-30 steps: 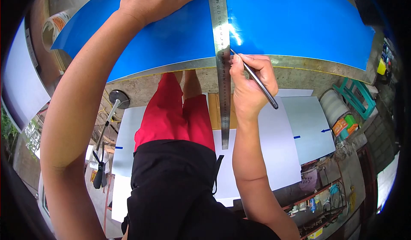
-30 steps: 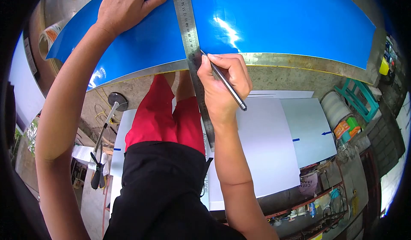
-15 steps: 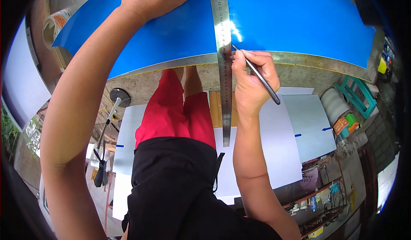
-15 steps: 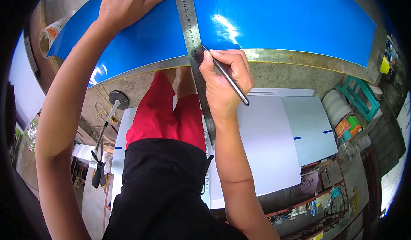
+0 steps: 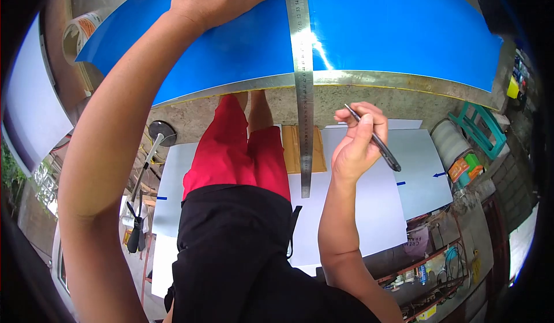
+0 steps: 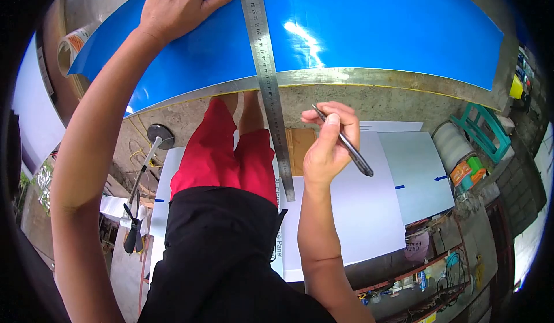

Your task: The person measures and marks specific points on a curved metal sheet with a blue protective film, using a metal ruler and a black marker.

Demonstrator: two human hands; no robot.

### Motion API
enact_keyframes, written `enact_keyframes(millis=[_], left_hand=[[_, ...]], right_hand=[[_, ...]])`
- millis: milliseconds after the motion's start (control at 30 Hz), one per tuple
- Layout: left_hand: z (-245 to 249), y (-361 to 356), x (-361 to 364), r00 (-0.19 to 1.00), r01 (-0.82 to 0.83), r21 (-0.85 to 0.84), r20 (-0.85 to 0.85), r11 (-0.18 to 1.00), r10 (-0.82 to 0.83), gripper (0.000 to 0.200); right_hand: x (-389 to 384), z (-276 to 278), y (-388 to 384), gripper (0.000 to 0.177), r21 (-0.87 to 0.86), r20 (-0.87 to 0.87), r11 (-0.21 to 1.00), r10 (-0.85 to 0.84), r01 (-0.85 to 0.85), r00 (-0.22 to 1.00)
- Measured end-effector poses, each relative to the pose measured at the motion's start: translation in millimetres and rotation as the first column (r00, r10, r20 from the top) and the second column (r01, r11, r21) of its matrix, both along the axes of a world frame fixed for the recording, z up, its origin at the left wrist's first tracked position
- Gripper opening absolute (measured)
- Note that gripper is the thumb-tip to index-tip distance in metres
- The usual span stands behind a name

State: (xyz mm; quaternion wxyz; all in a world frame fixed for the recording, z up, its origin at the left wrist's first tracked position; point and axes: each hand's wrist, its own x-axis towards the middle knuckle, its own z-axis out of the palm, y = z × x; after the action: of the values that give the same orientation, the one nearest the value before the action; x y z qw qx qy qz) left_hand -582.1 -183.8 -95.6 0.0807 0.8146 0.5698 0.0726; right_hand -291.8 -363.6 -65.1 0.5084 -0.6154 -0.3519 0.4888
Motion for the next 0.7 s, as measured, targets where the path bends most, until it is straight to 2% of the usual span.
enact_keyframes(millis=[33, 67, 133, 167, 200, 267, 300, 400, 467, 500, 533, 667, 700], left_hand=[[1, 0, 0, 1.000, -0.005, -0.002, -0.003, 1.000, 0.005, 0.091], [1, 0, 1, 1.000, -0.002, 0.002, -0.010, 1.000, 0.002, 0.091], [0, 0, 1, 1.000, -0.014, -0.004, -0.010, 1.000, 0.014, 0.090], [1, -1, 1, 1.000, -0.017, -0.001, -0.003, 1.000, 0.017, 0.091], [1, 0, 0, 1.000, -0.013, 0.010, -0.015, 1.000, 0.013, 0.091], [0, 1, -1, 1.000, -0.011, -0.009, 0.010, 1.000, 0.011, 0.091], [2, 1, -1, 1.000, -0.009, -0.025, 0.025, 1.000, 0.009, 0.092], [8, 1, -1, 0.998, 0.001, -0.032, 0.060, 0.999, 0.001, 0.091], [-7, 0, -1, 0.994, -0.016, 0.002, 0.108, 1.000, 0.016, 0.093], [-16, -1, -2, 0.990, -0.023, 0.064, 0.137, 0.998, 0.014, 0.085], [-14, 0, -2, 0.986, -0.031, 0.127, 0.165, 0.991, 0.010, 0.078], [6, 1, -6, 0.967, -0.023, 0.095, 0.254, 0.995, -0.002, 0.074], [25, -1, -3, 0.961, -0.041, 0.159, 0.278, 0.986, -0.004, 0.061]], right_hand=[[0, 0, -6, 0.018, -0.069, 0.037, 0.998, 0.018, -0.015, 0.999], [1, 2, -10, 0.018, -0.065, 0.030, 0.998, 0.015, -0.013, 0.999], [1, 5, -17, 0.024, -0.322, 0.193, 0.932, 0.236, -0.166, 0.952], [0, 5, -21, 0.027, -0.382, 0.205, 0.903, 0.289, -0.196, 0.935], [0, 3, -26, 0.027, -0.370, 0.197, 0.908, 0.283, -0.196, 0.939], [0, 0, -32, 0.027, -0.412, 0.237, 0.844, 0.464, -0.344, 0.853], [-3, 4, -31, 0.027, -0.407, 0.246, 0.834, 0.492, -0.372, 0.835], [-5, 0, -37, 0.028, -0.458, -0.005, 0.791, 0.453, -0.405, 0.892], [-9, 1, -37, 0.028, -0.438, -0.015, 0.801, 0.448, -0.409, 0.894], [-11, 1, -36, 0.028, -0.430, -0.029, 0.803, 0.444, -0.413, 0.895], [-12, 0, -38, 0.028, -0.413, -0.028, 0.811, 0.444, -0.415, 0.896], [-6, 9, -41, 0.026, -0.374, -0.002, 0.824, 0.457, -0.425, 0.889], [-5, 15, -41, 0.025, -0.382, 0.002, 0.827, 0.446, -0.412, 0.895]])
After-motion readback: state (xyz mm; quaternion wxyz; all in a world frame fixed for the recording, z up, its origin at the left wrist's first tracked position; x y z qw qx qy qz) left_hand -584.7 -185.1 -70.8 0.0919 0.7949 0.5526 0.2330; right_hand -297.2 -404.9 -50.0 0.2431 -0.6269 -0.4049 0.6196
